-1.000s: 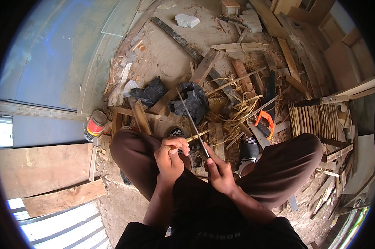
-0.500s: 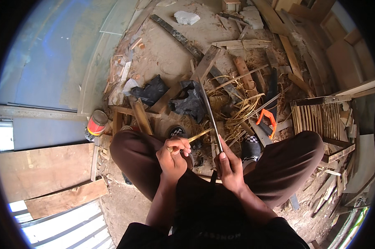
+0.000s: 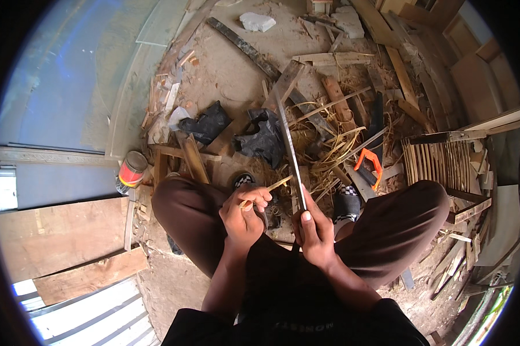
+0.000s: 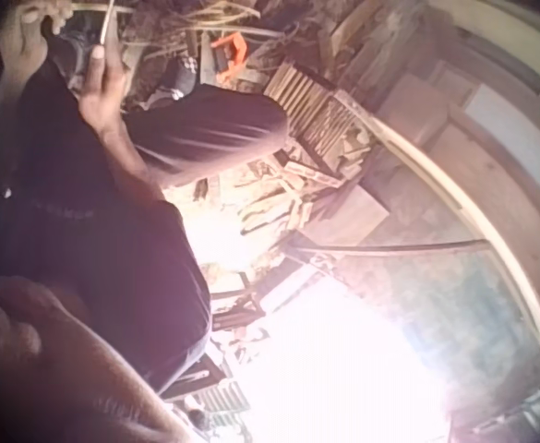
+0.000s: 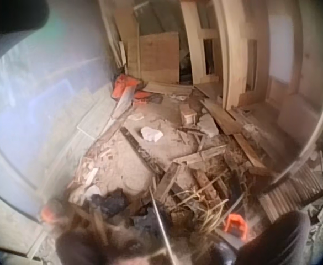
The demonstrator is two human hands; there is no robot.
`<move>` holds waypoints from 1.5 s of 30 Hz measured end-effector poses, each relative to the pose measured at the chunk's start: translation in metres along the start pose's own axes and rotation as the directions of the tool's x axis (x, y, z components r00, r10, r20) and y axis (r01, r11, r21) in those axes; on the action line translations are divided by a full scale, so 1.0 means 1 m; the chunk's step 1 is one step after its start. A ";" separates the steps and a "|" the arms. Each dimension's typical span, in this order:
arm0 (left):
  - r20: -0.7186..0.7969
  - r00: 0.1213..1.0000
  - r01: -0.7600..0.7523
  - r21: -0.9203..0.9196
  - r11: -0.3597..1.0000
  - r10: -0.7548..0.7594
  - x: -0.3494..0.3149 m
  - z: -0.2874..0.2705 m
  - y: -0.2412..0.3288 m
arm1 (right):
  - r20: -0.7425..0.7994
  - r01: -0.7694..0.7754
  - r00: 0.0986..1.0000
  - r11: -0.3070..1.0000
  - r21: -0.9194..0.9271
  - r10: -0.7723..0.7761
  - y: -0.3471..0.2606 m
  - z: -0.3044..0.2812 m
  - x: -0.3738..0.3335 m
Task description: The person sits on the floor and uses a knife to shave thin strips from a small piece of wood. They repeatedly scrape the blade along the wood to produce fine shavings.
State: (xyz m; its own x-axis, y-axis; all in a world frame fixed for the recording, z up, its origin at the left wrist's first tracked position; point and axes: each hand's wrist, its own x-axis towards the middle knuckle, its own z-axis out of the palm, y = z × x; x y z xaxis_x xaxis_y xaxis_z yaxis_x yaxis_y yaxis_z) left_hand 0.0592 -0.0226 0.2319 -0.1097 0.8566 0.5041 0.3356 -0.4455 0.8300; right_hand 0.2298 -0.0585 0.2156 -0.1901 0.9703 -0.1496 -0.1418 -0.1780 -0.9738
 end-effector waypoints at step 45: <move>0.501 0.854 0.488 -0.675 0.554 -0.141 0.030 0.000 -0.037 | -0.080 0.166 0.985 0.949 0.269 -0.150 0.005 0.001 0.002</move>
State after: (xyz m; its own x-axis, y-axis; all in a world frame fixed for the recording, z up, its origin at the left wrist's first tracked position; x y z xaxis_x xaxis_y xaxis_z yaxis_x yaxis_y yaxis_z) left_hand 0.0438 0.0192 0.2161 0.3279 0.9247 0.1933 -0.4991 -0.0042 0.8666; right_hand 0.2277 -0.0582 0.2104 -0.0886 0.9960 -0.0152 -0.4271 -0.0517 -0.9027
